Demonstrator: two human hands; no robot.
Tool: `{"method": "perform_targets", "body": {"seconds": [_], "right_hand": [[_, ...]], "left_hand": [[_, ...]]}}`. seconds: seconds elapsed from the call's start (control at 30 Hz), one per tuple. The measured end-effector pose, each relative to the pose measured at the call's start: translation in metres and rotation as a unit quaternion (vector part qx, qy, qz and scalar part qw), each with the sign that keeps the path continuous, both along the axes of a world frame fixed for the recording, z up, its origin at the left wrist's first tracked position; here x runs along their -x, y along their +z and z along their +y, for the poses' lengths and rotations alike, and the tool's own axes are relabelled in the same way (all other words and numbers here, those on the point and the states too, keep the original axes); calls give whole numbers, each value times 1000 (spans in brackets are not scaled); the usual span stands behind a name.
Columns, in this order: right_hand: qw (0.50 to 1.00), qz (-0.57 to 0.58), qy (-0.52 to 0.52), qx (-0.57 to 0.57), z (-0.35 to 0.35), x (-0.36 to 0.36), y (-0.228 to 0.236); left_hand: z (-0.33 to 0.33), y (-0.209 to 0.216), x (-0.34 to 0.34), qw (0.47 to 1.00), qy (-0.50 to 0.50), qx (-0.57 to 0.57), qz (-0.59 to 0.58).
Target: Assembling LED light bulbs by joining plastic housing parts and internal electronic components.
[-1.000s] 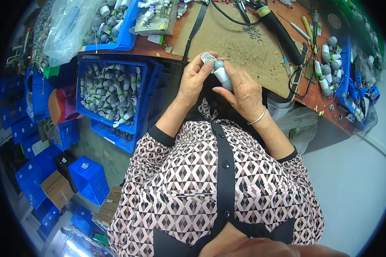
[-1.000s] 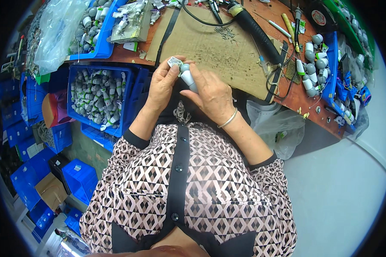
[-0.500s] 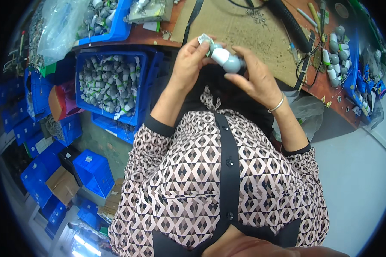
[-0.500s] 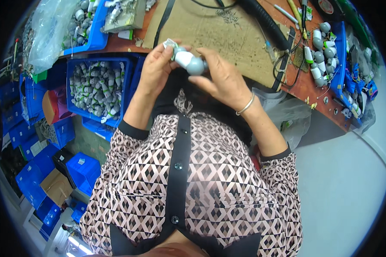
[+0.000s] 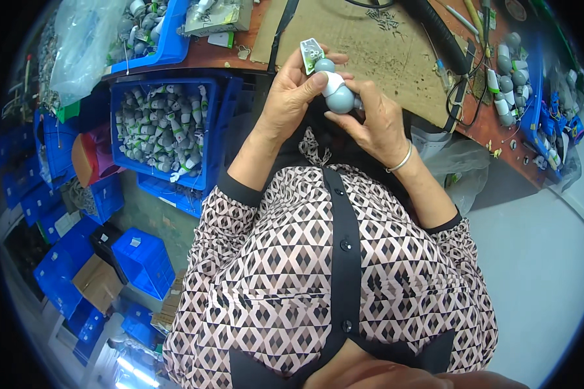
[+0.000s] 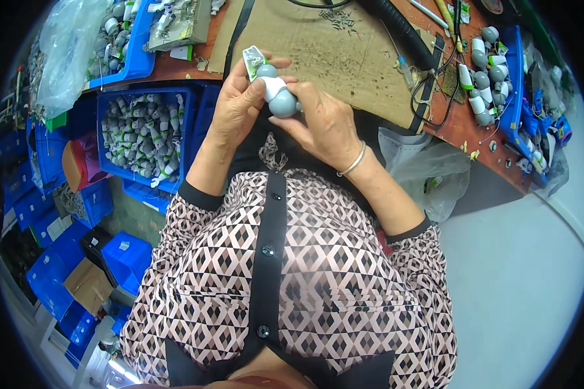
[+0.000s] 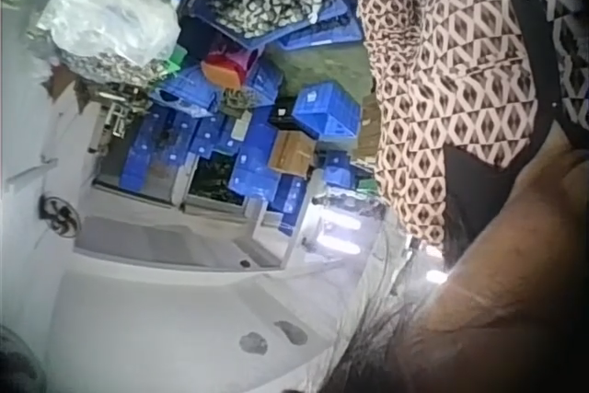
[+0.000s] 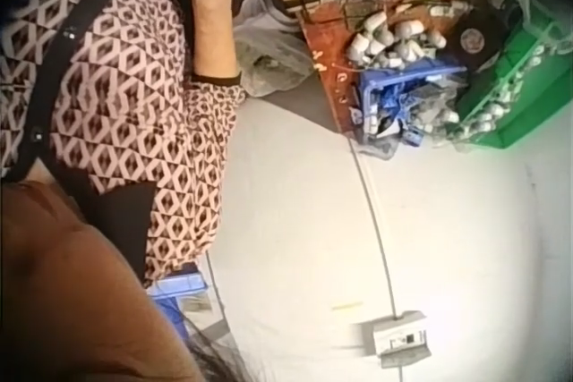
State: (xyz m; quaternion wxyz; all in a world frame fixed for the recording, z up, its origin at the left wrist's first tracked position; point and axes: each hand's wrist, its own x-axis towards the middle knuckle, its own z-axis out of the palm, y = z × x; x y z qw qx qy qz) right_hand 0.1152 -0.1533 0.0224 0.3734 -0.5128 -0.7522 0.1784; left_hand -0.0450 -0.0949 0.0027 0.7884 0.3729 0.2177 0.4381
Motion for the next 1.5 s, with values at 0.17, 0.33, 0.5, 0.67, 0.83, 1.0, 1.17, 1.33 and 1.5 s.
{"method": "perform_targets", "body": {"seconds": [0.17, 0.33, 0.5, 0.67, 0.83, 1.0, 1.17, 1.33, 1.5], "right_hand": [[774, 534, 5, 339, -15, 4, -17], [675, 625, 37, 391, -18, 4, -18], [692, 607, 47, 388, -20, 2, -25], [712, 582, 41, 391, -21, 1, -28], [711, 579, 30, 399, -21, 0, -29], [684, 602, 36, 410, -19, 3, -33], [707, 587, 28, 394, -18, 14, -42], [719, 576, 32, 387, 0, 27, -36], [716, 547, 47, 431, 14, 38, -26]], "left_hand": [[9, 19, -3, 997, -12, -20, 70], [5, 20, 8, 989, -47, -23, 141], [2, 20, 8, 985, -49, -34, 161], [1, 21, 8, 984, -53, -36, 165], [2, 16, 6, 984, -52, -24, 170], [4, 10, 8, 985, -42, -6, 168], [12, 4, 10, 985, -42, -5, 166], [25, 14, 16, 984, 5, 18, 176], [37, 12, 29, 983, 37, 29, 179]]}}
